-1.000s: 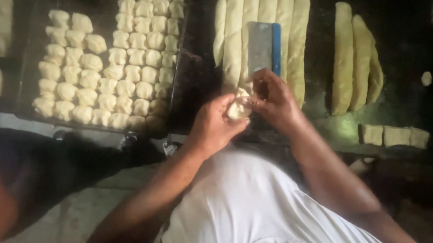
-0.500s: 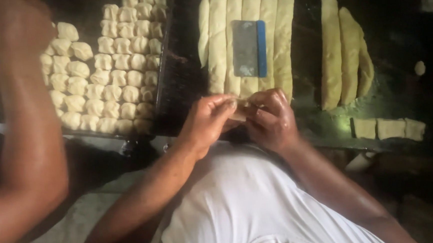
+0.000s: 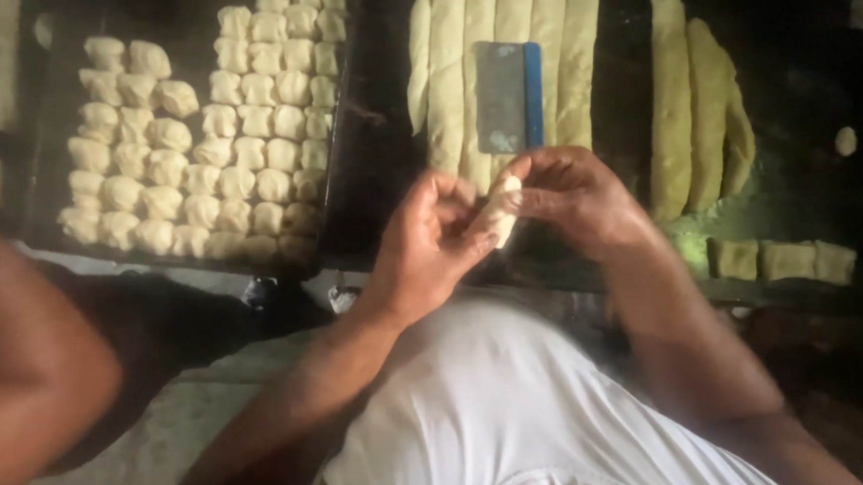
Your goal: Shaping dough into small rolls and placing them into metal baking trays.
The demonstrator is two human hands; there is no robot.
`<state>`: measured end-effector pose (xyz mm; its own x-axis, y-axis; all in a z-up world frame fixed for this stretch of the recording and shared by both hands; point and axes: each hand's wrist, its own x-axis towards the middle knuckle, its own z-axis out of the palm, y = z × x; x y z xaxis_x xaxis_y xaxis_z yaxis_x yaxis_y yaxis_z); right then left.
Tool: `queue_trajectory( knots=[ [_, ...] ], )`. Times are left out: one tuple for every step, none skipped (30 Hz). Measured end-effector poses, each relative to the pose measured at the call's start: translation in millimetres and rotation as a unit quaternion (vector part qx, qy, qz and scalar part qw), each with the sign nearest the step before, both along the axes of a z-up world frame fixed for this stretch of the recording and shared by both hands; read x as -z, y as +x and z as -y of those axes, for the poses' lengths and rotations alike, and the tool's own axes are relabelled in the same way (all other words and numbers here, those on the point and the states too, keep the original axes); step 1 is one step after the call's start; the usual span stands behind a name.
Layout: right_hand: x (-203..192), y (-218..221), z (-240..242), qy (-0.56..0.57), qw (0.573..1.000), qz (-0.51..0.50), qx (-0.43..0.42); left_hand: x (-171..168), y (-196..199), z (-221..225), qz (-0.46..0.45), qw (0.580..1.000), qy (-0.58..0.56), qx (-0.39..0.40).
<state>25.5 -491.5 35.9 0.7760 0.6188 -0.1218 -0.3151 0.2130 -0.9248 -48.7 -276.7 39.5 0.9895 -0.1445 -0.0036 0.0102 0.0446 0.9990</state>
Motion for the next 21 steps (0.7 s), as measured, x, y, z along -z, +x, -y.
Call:
queue_trajectory(
  knots=[
    [2.9, 2.4, 1.2, -0.024, 1.000, 0.006, -0.010, -0.1, 0.2, 2.2, 0.020, 0.988, -0.155, 0.006],
    [0.2, -4.2, -5.5, -0.029, 0.999, 0.004, -0.013, -2.1, 0.1, 1.1, 0.019, 0.987, -0.160, 0.002],
    [-2.5, -9.2, -14.2, -0.123, 0.989, 0.066, 0.042, -4.7, 0.9, -2.0, -0.022, 0.989, -0.148, 0.014],
    [-5.3, -14.3, -23.5, -0.215, 0.963, 0.128, 0.096, -7.4, 1.8, -5.7, -0.063, 0.988, -0.136, 0.025],
    [-7.4, -20.8, -29.1, -0.215, 0.964, 0.129, 0.089, -3.8, 1.6, -11.1, -0.063, 0.988, -0.138, 0.019],
    [-9.4, -27.2, -34.9, -0.277, 0.875, 0.371, 0.143, -0.2, 1.3, -16.9, -0.040, 0.999, -0.014, 0.023],
    [-11.2, -34.5, -40.7, -0.316, 0.723, 0.586, 0.183, 3.6, 0.4, -22.9, -0.020, 0.993, 0.112, 0.028],
    [-17.8, -36.6, -49.2, -0.314, 0.725, 0.587, 0.177, 7.6, 0.0, -26.0, -0.023, 0.993, 0.110, 0.022],
    [-24.7, -38.7, -57.1, -0.296, 0.702, 0.630, 0.148, 11.7, 0.2, -28.7, -0.087, 0.994, -0.062, -0.011],
    [-31.4, -40.8, -64.8, -0.277, 0.678, 0.671, 0.118, 15.8, 0.5, -31.1, -0.147, 0.961, -0.232, -0.045],
    [-20.0, -39.2, -62.6, -0.277, 0.678, 0.671, 0.113, 15.5, 0.2, -34.8, -0.147, 0.959, -0.236, -0.048],
    [-8.9, -37.5, -60.0, -0.289, 0.668, 0.675, 0.119, 15.0, -0.1, -38.2, -0.178, 0.948, -0.259, -0.041],
    [1.7, -35.1, -57.7, -0.300, 0.657, 0.679, 0.127, 14.1, 0.4, -42.2, -0.207, 0.936, -0.282, -0.033],
    [5.8, -29.2, -54.6, -0.300, 0.657, 0.680, 0.123, 17.4, 0.5, -44.3, -0.207, 0.935, -0.285, -0.035],
    [9.9, -21.5, -53.4, -0.269, 0.665, 0.692, 0.081, 20.2, 1.9, -48.3, -0.177, 0.943, -0.277, -0.055],
    [14.0, -13.8, -52.5, -0.237, 0.671, 0.701, 0.038, 23.1, 3.3, -52.5, -0.146, 0.949, -0.269, -0.074],
    [-5.3, -11.0, -68.0, -0.237, 0.671, 0.702, 0.034, 19.2, 3.3, -59.9, -0.146, 0.948, -0.272, -0.077],
    [-24.1, -8.3, -84.1, -0.276, 0.666, 0.692, 0.024, 15.7, 3.3, -67.7, -0.074, 0.983, -0.133, -0.105],
    [-42.9, -6.1, -99.6, -0.316, 0.660, 0.681, 0.012, 12.7, 2.7, -74.5, -0.003, 0.991, 0.008, -0.132],
    [-54.2, -5.4, -116.2, -0.317, 0.660, 0.681, 0.006, 11.3, 1.6, -82.6, -0.005, 0.991, 0.004, -0.136],
    [-65.3, -3.7, -135.0, -0.337, 0.657, 0.675, 0.001, 9.7, 0.7, -92.5, -0.022, 0.993, 0.051, -0.107]
  ],
)
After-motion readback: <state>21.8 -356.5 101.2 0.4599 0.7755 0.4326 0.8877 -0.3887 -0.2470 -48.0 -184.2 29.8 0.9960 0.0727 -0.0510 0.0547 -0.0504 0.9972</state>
